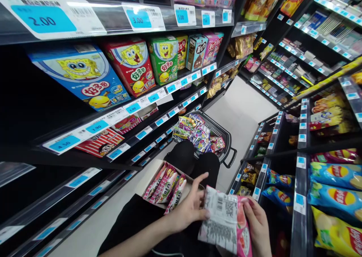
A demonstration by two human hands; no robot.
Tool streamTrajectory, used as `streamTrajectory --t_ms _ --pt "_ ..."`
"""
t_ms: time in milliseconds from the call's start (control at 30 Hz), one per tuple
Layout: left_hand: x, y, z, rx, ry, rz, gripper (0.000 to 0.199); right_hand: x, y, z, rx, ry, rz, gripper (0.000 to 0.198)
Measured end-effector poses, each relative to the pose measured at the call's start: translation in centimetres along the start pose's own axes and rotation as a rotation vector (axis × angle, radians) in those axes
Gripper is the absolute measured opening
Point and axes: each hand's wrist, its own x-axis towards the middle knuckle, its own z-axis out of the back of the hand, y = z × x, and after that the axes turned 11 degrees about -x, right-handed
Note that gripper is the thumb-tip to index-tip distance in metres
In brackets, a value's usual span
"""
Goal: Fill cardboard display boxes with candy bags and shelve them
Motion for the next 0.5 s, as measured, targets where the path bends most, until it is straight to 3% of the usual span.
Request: streamTrajectory --t_ms 67,133,200,300,500 --pt "0.1 -0.7 -0.5 0.026 -0.031 -0.021 0.067 -0.3 0.0 0.3 0.052 -0.075 -0.015 0.026" --pt "0.1 -1.5 -0.8 0.064 -0.100 -0.027 0.043 -0.7 -0.1 0.6 0.045 -0.120 0.015 0.048" --pt "0.0 -2.3 -0.9 0.032 -0.139 0.006 0.044 -1.3 -0.1 0.6 -0.026 -0.127 0.068 0.058" --pt "-0.3 -3.1 -0.9 0.014 -0.118 0.073 0.062 -2.0 0.2 0.2 -0.094 -0.109 0.107 0.046" --pt "-0.3 -3.7 -0.6 0.385 -0.175 -0.071 0.049 -1.9 0.1 -0.4 -0.140 -0.200 0.198 0.040"
